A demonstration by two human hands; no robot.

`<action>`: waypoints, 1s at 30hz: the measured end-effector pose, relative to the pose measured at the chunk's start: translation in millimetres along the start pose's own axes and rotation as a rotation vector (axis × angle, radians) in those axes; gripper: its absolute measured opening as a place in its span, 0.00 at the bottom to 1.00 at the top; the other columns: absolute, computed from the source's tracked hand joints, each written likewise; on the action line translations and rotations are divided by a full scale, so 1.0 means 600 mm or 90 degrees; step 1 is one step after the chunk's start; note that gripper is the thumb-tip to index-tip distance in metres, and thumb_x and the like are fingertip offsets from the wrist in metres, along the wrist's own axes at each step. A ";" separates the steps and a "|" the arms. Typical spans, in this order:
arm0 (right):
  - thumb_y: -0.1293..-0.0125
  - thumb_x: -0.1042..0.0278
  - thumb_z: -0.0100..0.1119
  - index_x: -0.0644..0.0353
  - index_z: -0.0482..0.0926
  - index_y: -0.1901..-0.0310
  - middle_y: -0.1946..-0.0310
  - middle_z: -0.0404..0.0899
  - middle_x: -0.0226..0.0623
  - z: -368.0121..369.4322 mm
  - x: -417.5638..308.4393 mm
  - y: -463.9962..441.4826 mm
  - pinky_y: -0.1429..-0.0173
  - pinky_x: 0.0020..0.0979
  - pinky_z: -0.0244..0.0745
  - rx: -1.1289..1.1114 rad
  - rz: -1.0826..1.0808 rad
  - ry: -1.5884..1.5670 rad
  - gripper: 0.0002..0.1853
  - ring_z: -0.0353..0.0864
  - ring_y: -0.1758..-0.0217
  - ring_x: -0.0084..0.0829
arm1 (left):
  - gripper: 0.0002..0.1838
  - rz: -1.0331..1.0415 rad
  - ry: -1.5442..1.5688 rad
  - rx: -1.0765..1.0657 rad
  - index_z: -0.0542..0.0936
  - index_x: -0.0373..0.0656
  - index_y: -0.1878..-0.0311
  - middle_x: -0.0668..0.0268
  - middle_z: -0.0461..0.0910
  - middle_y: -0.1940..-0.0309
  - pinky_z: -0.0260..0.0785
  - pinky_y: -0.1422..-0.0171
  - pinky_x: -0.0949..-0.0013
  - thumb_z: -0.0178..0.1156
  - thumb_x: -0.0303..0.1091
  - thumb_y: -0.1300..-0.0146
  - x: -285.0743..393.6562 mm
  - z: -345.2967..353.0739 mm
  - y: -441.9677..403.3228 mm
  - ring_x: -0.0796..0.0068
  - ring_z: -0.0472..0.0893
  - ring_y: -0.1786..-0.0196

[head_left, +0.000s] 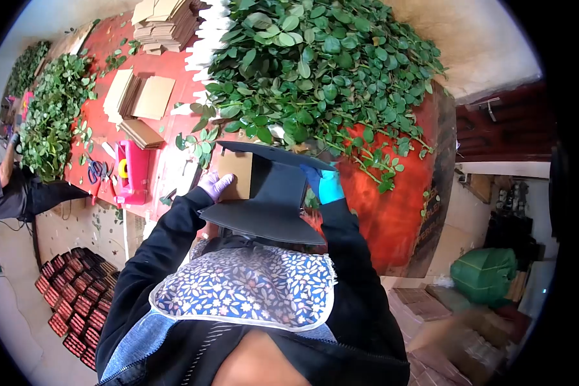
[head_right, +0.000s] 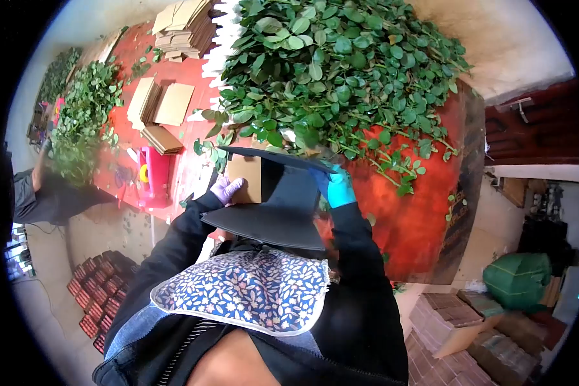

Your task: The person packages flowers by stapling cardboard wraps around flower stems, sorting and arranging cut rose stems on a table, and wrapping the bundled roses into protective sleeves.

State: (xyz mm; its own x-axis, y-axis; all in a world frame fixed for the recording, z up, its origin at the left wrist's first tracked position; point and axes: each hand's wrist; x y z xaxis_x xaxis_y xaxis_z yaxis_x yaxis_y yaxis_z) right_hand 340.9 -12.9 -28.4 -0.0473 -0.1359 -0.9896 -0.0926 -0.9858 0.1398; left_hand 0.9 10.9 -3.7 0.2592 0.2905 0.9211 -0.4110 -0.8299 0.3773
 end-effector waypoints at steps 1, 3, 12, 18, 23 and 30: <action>0.33 0.64 0.53 0.71 0.76 0.50 0.52 0.78 0.49 0.010 -0.002 0.005 0.41 0.38 0.77 0.007 0.030 -0.068 0.18 0.80 0.49 0.41 | 0.22 -0.015 -0.004 -0.014 0.77 0.39 0.47 0.65 0.83 0.60 0.70 0.49 0.68 0.54 0.49 0.30 -0.005 -0.011 0.000 0.74 0.80 0.56; 0.32 0.61 0.52 0.72 0.75 0.50 0.52 0.78 0.49 0.028 0.003 0.010 0.40 0.38 0.77 0.039 0.088 -0.288 0.20 0.79 0.48 0.41 | 0.23 0.025 0.081 -0.038 0.78 0.37 0.48 0.59 0.83 0.58 0.70 0.48 0.65 0.56 0.49 0.32 -0.023 -0.033 -0.002 0.68 0.81 0.55; 0.41 0.66 0.66 0.62 0.75 0.45 0.57 0.81 0.38 0.086 -0.115 0.034 0.55 0.32 0.75 -0.062 -0.113 0.475 0.23 0.80 0.57 0.29 | 0.21 0.041 0.105 -0.070 0.77 0.36 0.47 0.62 0.82 0.56 0.69 0.46 0.69 0.57 0.45 0.32 -0.026 -0.120 0.010 0.74 0.78 0.53; 0.35 0.68 0.60 0.68 0.76 0.45 0.56 0.82 0.37 0.028 -0.272 0.137 0.48 0.27 0.75 0.021 0.230 0.381 0.19 0.80 0.52 0.26 | 0.19 0.116 0.240 -0.024 0.75 0.36 0.43 0.63 0.81 0.52 0.68 0.40 0.68 0.52 0.41 0.29 0.027 -0.211 0.101 0.73 0.78 0.47; 0.36 0.75 0.59 0.68 0.70 0.40 0.46 0.76 0.38 0.190 -0.366 0.069 0.39 0.30 0.71 -0.357 0.078 0.186 0.22 0.76 0.45 0.26 | 0.14 0.356 0.004 -0.136 0.77 0.39 0.48 0.59 0.80 0.55 0.68 0.45 0.62 0.53 0.36 0.31 0.126 -0.183 0.065 0.61 0.79 0.53; 0.32 0.58 0.59 0.62 0.74 0.46 0.61 0.81 0.31 0.274 -0.251 0.024 0.65 0.23 0.74 -0.288 0.354 0.104 0.19 0.80 0.67 0.22 | 0.17 0.165 0.147 -0.317 0.82 0.41 0.54 0.64 0.81 0.73 0.71 0.64 0.70 0.55 0.46 0.30 0.070 -0.115 0.031 0.76 0.77 0.73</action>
Point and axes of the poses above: each hand's wrist, its own y-axis away from the middle knuckle, its own z-axis out of the palm, x = y × z
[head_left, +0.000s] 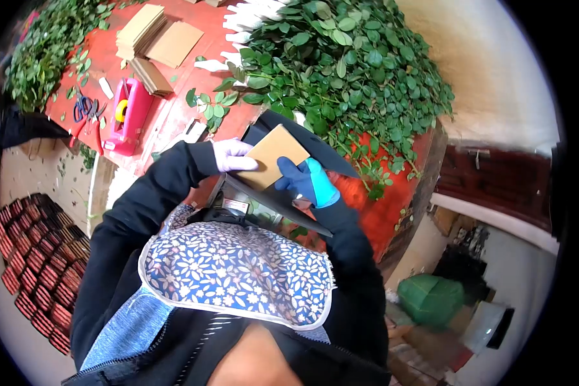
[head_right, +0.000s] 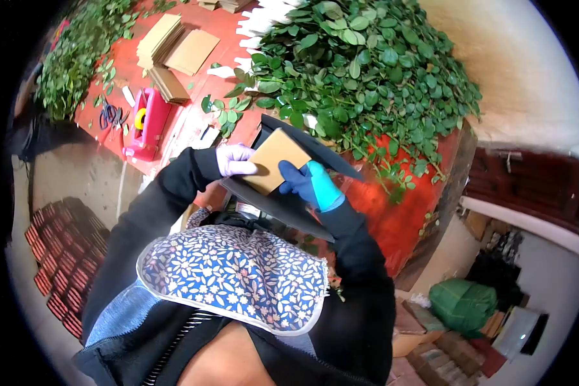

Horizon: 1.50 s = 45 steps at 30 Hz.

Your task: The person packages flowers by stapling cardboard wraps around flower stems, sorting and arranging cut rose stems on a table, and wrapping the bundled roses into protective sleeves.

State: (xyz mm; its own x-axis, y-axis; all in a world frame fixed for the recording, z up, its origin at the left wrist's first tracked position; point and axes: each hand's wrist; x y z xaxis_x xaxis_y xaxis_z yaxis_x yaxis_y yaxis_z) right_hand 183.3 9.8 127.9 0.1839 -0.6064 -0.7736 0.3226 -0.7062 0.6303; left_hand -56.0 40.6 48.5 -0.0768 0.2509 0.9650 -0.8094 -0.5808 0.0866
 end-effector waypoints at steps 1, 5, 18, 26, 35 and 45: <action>0.32 0.58 0.59 0.62 0.74 0.46 0.61 0.81 0.31 -0.003 0.013 -0.008 0.65 0.23 0.74 -0.008 0.002 0.019 0.19 0.80 0.67 0.22 | 0.19 -0.021 -0.048 0.024 0.81 0.42 0.51 0.65 0.80 0.74 0.71 0.65 0.71 0.53 0.49 0.30 0.009 -0.006 0.017 0.78 0.77 0.74; 0.28 0.54 0.53 0.60 0.75 0.53 0.73 0.79 0.32 0.018 0.088 -0.014 0.69 0.24 0.72 0.100 -0.088 -0.055 0.16 0.80 0.74 0.23 | 0.25 -0.172 -0.031 0.062 0.82 0.42 0.51 0.66 0.81 0.67 0.71 0.58 0.71 0.48 0.54 0.29 -0.064 -0.016 0.074 0.77 0.78 0.66; 0.31 0.50 0.56 0.56 0.73 0.65 0.79 0.75 0.28 0.015 0.143 -0.029 0.74 0.21 0.68 0.175 0.039 -0.091 0.16 0.76 0.79 0.21 | 0.23 -0.027 0.023 0.211 0.81 0.40 0.60 0.68 0.81 0.68 0.68 0.65 0.76 0.44 0.50 0.27 -0.140 0.051 0.102 0.82 0.75 0.69; 0.32 0.51 0.57 0.58 0.74 0.62 0.78 0.75 0.28 -0.035 0.160 -0.091 0.77 0.22 0.67 0.161 0.079 -0.015 0.16 0.80 0.78 0.23 | 0.19 -0.054 0.098 0.162 0.80 0.36 0.59 0.64 0.82 0.63 0.69 0.45 0.69 0.46 0.42 0.26 -0.117 0.051 0.075 0.73 0.79 0.57; 0.33 0.56 0.58 0.58 0.76 0.62 0.78 0.76 0.29 -0.022 0.180 -0.073 0.80 0.25 0.66 0.157 0.116 -0.068 0.13 0.80 0.78 0.24 | 0.09 -0.030 -0.052 0.104 0.81 0.37 0.63 0.64 0.83 0.68 0.72 0.53 0.71 0.54 0.32 0.32 -0.110 0.041 0.068 0.73 0.81 0.64; 0.33 0.57 0.59 0.59 0.76 0.64 0.83 0.77 0.34 -0.026 0.181 -0.098 0.81 0.28 0.65 0.154 0.136 -0.018 0.13 0.76 0.84 0.26 | 0.09 -0.051 -0.201 0.063 0.80 0.37 0.59 0.60 0.81 0.69 0.73 0.58 0.68 0.63 0.31 0.39 -0.092 0.022 0.034 0.67 0.81 0.65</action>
Point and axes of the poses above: each hand's wrist, its own y-axis away from the middle knuckle, its own z-axis out of the palm, x = y × z
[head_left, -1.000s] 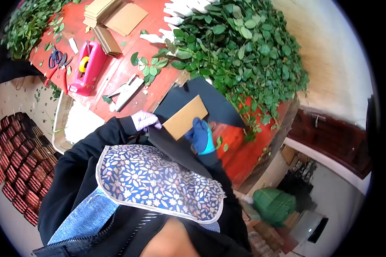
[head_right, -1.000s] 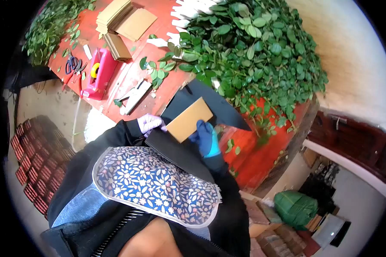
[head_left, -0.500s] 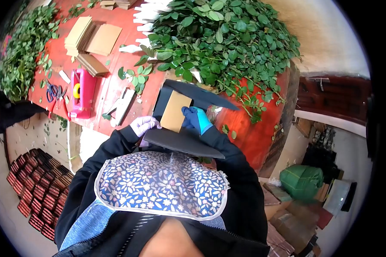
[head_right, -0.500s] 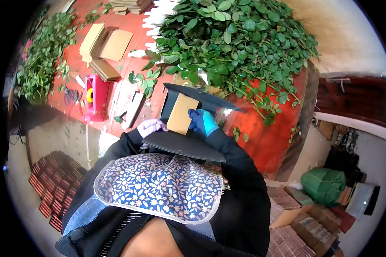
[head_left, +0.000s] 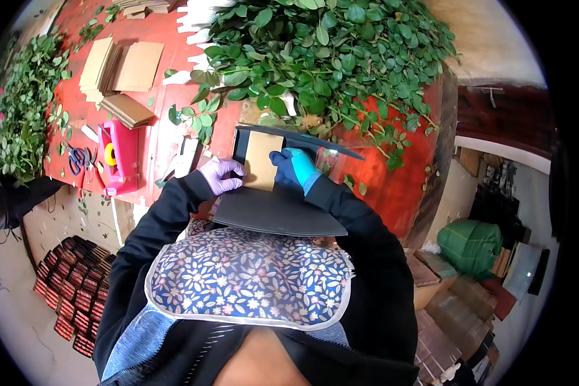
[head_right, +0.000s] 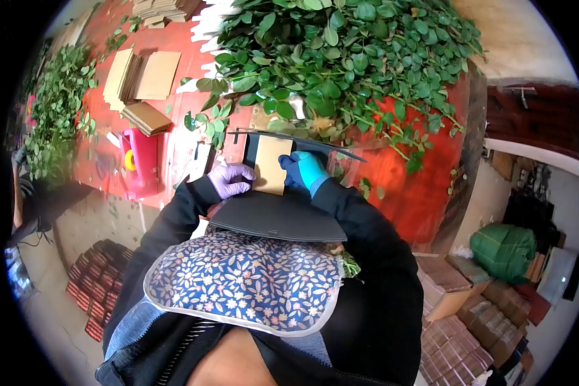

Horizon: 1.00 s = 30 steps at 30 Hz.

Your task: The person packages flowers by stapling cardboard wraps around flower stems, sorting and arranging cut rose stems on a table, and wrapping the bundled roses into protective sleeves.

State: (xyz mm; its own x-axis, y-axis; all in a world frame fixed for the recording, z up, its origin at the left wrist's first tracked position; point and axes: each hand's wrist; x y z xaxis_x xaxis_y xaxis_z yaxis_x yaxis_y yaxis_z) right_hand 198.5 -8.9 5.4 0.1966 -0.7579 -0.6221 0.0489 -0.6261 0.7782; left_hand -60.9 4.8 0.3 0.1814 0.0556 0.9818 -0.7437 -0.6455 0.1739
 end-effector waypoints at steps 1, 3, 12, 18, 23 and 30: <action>0.33 0.56 0.58 0.61 0.76 0.65 0.83 0.77 0.35 0.002 0.001 -0.003 0.80 0.29 0.67 0.000 0.001 0.037 0.15 0.76 0.84 0.27 | 0.11 0.055 -0.008 0.005 0.79 0.36 0.56 0.59 0.81 0.66 0.73 0.56 0.67 0.63 0.31 0.39 0.003 -0.001 -0.003 0.66 0.81 0.62; 0.34 0.54 0.58 0.63 0.76 0.65 0.84 0.77 0.36 -0.002 0.002 -0.009 0.79 0.30 0.69 0.001 0.002 0.064 0.17 0.77 0.84 0.28 | 0.15 0.030 -0.055 -0.033 0.78 0.36 0.50 0.55 0.80 0.62 0.72 0.54 0.65 0.63 0.32 0.39 0.012 0.001 -0.007 0.61 0.81 0.59; 0.33 0.52 0.54 0.62 0.77 0.66 0.84 0.78 0.37 -0.030 -0.008 -0.009 0.78 0.33 0.74 -0.055 0.021 0.233 0.18 0.79 0.83 0.31 | 0.29 0.008 -0.287 -0.114 0.72 0.38 0.39 0.52 0.76 0.55 0.71 0.50 0.60 0.65 0.42 0.41 0.016 0.012 -0.035 0.54 0.77 0.55; 0.33 0.49 0.53 0.60 0.79 0.66 0.81 0.81 0.37 -0.054 -0.018 0.019 0.74 0.35 0.75 -0.048 0.001 0.348 0.20 0.79 0.82 0.31 | 0.35 -0.083 -0.334 -0.146 0.69 0.37 0.37 0.48 0.71 0.50 0.70 0.44 0.58 0.66 0.48 0.43 0.068 0.053 -0.037 0.48 0.74 0.48; 0.33 0.46 0.50 0.59 0.81 0.67 0.81 0.82 0.33 -0.073 -0.027 0.044 0.65 0.35 0.76 -0.055 0.008 0.373 0.22 0.81 0.78 0.31 | 0.35 -0.080 -0.292 -0.146 0.69 0.36 0.38 0.47 0.71 0.49 0.70 0.44 0.57 0.66 0.47 0.43 0.076 0.070 -0.043 0.47 0.75 0.50; 0.35 0.45 0.50 0.60 0.82 0.64 0.76 0.83 0.38 -0.055 -0.005 0.044 0.56 0.38 0.76 0.007 -0.040 0.391 0.23 0.83 0.68 0.39 | 0.33 -0.030 -0.345 -0.145 0.69 0.36 0.36 0.51 0.71 0.49 0.73 0.55 0.66 0.67 0.40 0.42 0.048 0.060 -0.032 0.62 0.78 0.59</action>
Point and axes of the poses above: each hand's wrist, its own y-axis away from the middle knuckle, its own z-axis out of the palm, x = y × z
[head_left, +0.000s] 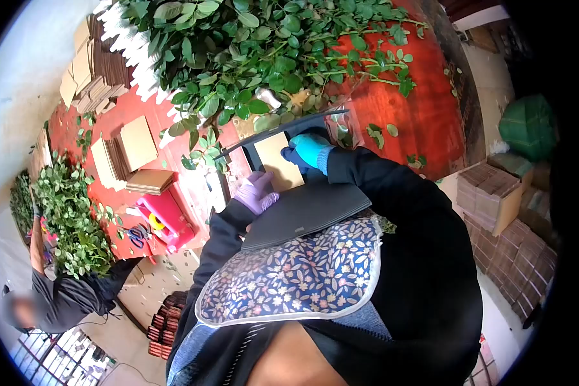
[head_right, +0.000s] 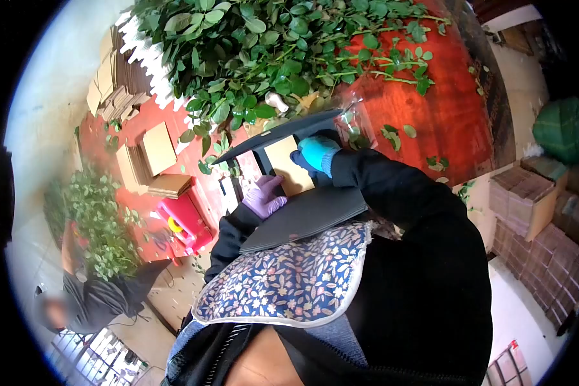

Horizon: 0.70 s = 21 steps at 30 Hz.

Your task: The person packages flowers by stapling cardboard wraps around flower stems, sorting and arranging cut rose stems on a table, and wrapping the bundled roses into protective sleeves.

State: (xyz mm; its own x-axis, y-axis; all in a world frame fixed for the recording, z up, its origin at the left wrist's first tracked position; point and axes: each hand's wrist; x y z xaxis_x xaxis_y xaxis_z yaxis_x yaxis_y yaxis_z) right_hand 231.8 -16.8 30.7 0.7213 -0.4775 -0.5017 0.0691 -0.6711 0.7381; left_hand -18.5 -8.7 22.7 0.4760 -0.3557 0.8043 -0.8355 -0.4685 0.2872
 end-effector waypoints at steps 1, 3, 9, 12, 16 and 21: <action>0.36 0.44 0.51 0.60 0.82 0.63 0.75 0.83 0.39 0.002 0.001 -0.002 0.56 0.39 0.76 0.023 -0.005 -0.015 0.23 0.83 0.66 0.40 | 0.33 0.014 -0.007 0.003 0.69 0.36 0.36 0.51 0.71 0.49 0.73 0.54 0.66 0.67 0.39 0.42 0.000 -0.004 -0.005 0.61 0.77 0.58; 0.35 0.46 0.49 0.59 0.82 0.64 0.75 0.83 0.39 0.001 0.006 -0.008 0.56 0.39 0.76 0.028 -0.010 -0.016 0.23 0.84 0.67 0.39 | 0.31 -0.027 0.034 -0.004 0.71 0.36 0.37 0.53 0.72 0.50 0.72 0.52 0.66 0.68 0.39 0.42 0.002 -0.008 -0.013 0.60 0.77 0.56; 0.34 0.45 0.48 0.59 0.82 0.65 0.71 0.83 0.43 0.021 -0.001 -0.009 0.56 0.43 0.76 0.091 -0.054 0.083 0.23 0.83 0.65 0.44 | 0.27 -0.031 0.126 0.027 0.74 0.38 0.41 0.54 0.75 0.53 0.71 0.48 0.64 0.68 0.38 0.42 -0.021 -0.009 -0.008 0.59 0.77 0.55; 0.35 0.44 0.51 0.59 0.82 0.67 0.73 0.82 0.45 0.012 -0.001 -0.001 0.58 0.46 0.75 0.136 -0.120 0.162 0.23 0.82 0.66 0.46 | 0.25 -0.016 0.111 0.037 0.75 0.38 0.41 0.54 0.76 0.53 0.71 0.47 0.64 0.65 0.35 0.41 -0.032 -0.008 -0.008 0.58 0.77 0.53; 0.37 0.45 0.55 0.57 0.81 0.59 0.70 0.81 0.47 -0.005 -0.035 0.032 0.61 0.47 0.74 0.208 -0.219 0.267 0.21 0.82 0.65 0.45 | 0.24 -0.071 0.117 0.020 0.75 0.37 0.42 0.51 0.75 0.54 0.71 0.46 0.61 0.62 0.36 0.40 -0.021 -0.025 -0.004 0.53 0.77 0.52; 0.41 0.48 0.60 0.52 0.56 0.28 0.56 0.74 0.50 0.002 -0.067 0.057 0.61 0.46 0.74 0.156 -0.269 0.416 0.42 0.80 0.63 0.47 | 0.24 -0.044 -0.009 0.067 0.75 0.35 0.43 0.48 0.75 0.54 0.72 0.48 0.60 0.61 0.38 0.39 -0.012 -0.027 0.010 0.51 0.77 0.53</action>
State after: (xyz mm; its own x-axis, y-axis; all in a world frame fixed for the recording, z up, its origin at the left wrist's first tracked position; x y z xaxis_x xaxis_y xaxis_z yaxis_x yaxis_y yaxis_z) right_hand 204.3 -21.6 75.6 0.9297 0.2195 -0.2958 0.3268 -0.8618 0.3879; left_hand -31.3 3.9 27.0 0.5357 -0.3307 0.7770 -0.7676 -0.5742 0.2848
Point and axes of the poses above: each hand's wrist, its own y-axis away from the middle knuckle, its own z-axis out of the palm, x = y × z
